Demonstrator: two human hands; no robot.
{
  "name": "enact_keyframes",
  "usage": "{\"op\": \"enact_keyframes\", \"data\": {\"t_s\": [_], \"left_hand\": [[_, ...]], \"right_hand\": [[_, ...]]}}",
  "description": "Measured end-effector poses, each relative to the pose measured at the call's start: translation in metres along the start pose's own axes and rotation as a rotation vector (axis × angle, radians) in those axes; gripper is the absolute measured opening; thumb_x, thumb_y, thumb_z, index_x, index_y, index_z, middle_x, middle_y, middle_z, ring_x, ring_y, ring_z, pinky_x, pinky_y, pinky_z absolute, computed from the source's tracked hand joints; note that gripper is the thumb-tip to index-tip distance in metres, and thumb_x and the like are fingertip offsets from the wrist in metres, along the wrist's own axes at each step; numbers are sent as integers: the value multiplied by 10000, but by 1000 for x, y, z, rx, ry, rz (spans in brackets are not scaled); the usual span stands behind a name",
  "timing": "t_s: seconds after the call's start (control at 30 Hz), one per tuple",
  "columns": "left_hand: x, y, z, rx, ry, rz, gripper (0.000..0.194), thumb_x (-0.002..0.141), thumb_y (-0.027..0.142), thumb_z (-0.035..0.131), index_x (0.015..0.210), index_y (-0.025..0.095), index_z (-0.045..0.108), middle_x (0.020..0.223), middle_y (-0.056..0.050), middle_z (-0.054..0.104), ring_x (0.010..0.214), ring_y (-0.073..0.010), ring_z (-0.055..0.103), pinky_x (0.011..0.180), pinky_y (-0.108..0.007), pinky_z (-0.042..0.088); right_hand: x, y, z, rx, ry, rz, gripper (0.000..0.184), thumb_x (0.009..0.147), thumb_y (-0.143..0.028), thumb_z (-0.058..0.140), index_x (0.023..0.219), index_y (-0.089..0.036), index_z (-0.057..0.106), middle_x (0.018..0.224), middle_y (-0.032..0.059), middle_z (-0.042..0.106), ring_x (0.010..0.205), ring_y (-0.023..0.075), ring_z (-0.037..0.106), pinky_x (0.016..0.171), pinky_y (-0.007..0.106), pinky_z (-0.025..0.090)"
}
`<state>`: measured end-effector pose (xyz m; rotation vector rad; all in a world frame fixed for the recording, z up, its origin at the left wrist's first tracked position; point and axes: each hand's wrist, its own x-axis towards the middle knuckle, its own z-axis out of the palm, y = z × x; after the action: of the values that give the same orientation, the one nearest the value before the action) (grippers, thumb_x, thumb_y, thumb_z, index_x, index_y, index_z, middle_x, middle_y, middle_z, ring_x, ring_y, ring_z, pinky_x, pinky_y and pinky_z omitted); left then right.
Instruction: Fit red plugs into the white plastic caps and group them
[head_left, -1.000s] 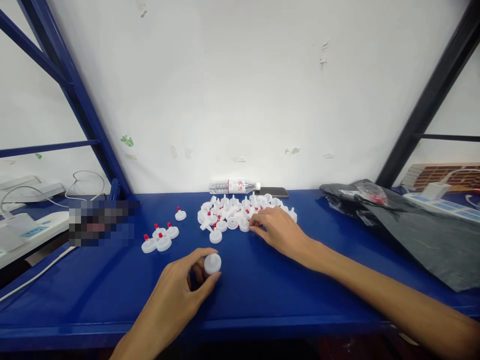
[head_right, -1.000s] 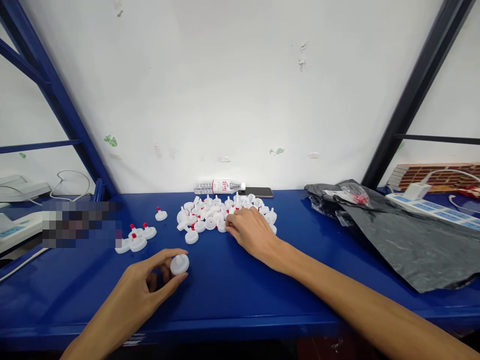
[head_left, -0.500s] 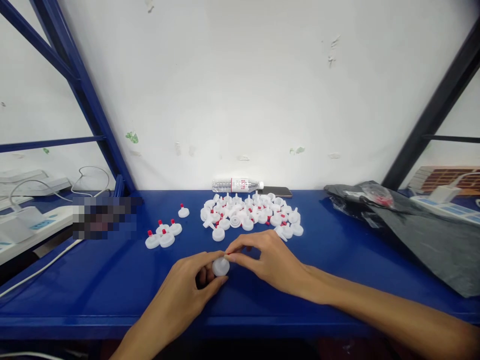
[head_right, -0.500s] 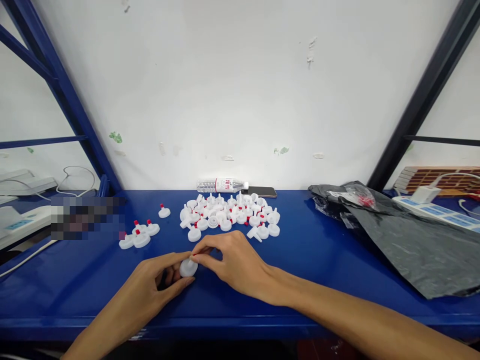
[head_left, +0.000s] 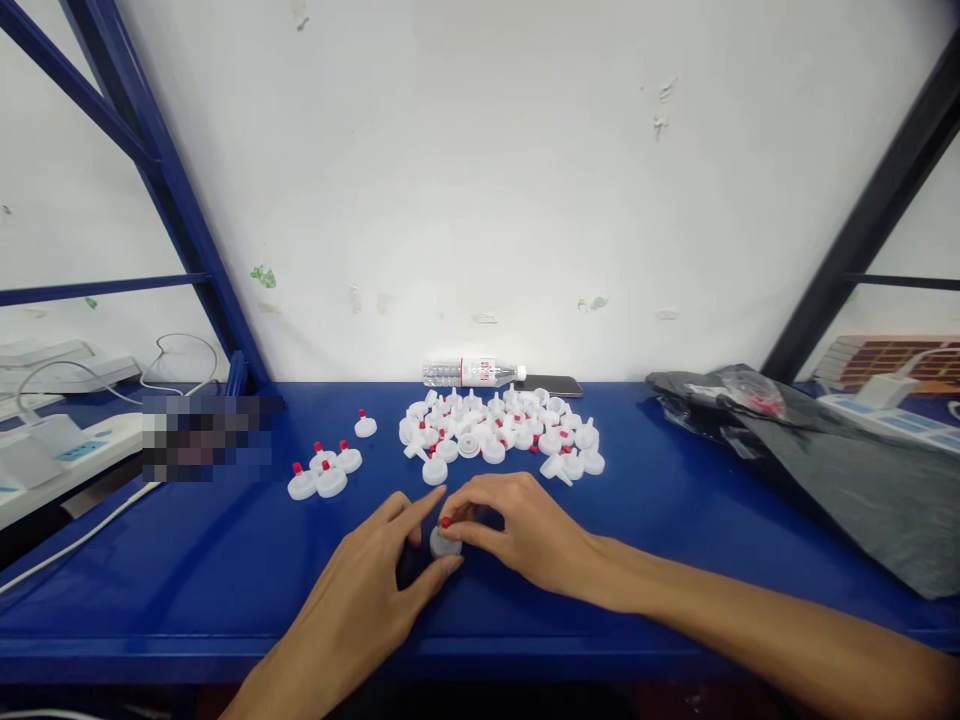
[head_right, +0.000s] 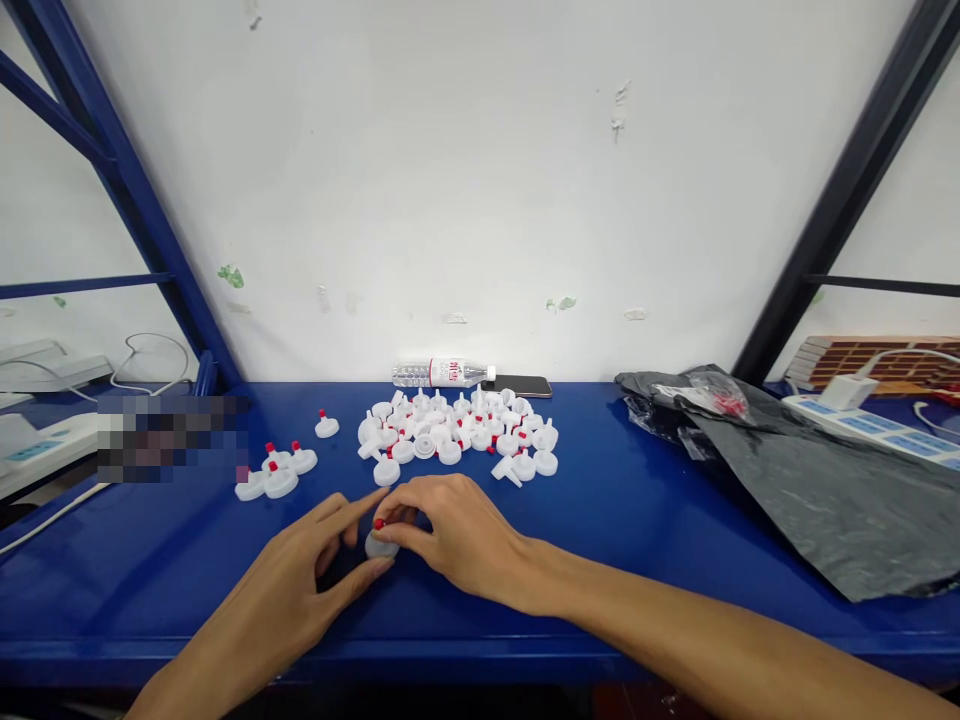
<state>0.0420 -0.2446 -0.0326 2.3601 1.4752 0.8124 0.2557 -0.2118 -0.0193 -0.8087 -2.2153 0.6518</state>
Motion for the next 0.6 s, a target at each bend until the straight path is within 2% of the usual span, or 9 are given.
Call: {"op": "enact_keyframes", "data": {"t_s": [0.07, 0.1, 0.23, 0.33, 0.43, 0.53, 0.6], "left_hand": [[-2, 1, -1, -112, 91, -10, 437, 981, 413, 612, 1393, 272, 577, 926, 12, 602, 575, -111, 521, 487, -227, 427], [-3, 1, -1, -162, 137, 13, 431, 996, 394, 597, 1411, 282, 563, 994, -2, 613, 597, -103, 551, 473, -213, 439], [-6, -1, 0, -136, 212, 203, 276, 1018, 267, 577, 1270, 305, 683, 1196, -27, 645, 716, -88, 648, 531, -177, 493], [-3, -5, 4, -39, 203, 218, 202, 1009, 255, 594, 1139, 265, 749, 1115, -25, 712, 715, -105, 669, 576, -193, 507], [0, -9, 5, 4, 200, 190, 173, 992, 311, 623, 979, 240, 780, 981, -16, 740, 634, -111, 653, 537, -204, 492], [-1, -7, 4, 24, 219, 146, 183, 996, 346, 611, 1016, 245, 762, 968, -11, 732, 588, -105, 631, 501, -209, 478], [-5, -3, 2, 37, 243, 124, 181, 1008, 350, 592, 988, 232, 728, 919, -6, 705, 557, -99, 604, 496, -217, 476]], "right_hand": [[1, 2, 1, -24, -5, -7, 95, 965, -231, 693, 1020, -209, 768, 961, 17, 775, 827, 156, 715, 772, 257, 524], [1, 2, 1, -33, -8, -10, 98, 964, -236, 695, 1021, -209, 771, 960, 19, 774, 829, 156, 715, 773, 258, 523], [2, 3, -2, -2, -39, -16, 133, 934, -315, 743, 992, -205, 790, 899, 16, 765, 804, 152, 712, 751, 253, 523], [2, 2, -10, -6, -72, 26, 274, 854, -361, 823, 1091, -226, 798, 922, 22, 780, 824, 170, 720, 772, 279, 536], [3, 2, -16, -64, -55, 85, 390, 807, -352, 859, 1169, -229, 784, 990, 42, 795, 858, 191, 728, 798, 312, 549], [2, 0, -17, -112, -43, 100, 356, 817, -311, 835, 1160, -227, 786, 998, 44, 798, 868, 201, 727, 801, 330, 552], [1, 0, -16, -131, -25, 99, 321, 835, -209, 763, 1154, -230, 785, 1008, 38, 798, 857, 195, 726, 813, 338, 551]]}}
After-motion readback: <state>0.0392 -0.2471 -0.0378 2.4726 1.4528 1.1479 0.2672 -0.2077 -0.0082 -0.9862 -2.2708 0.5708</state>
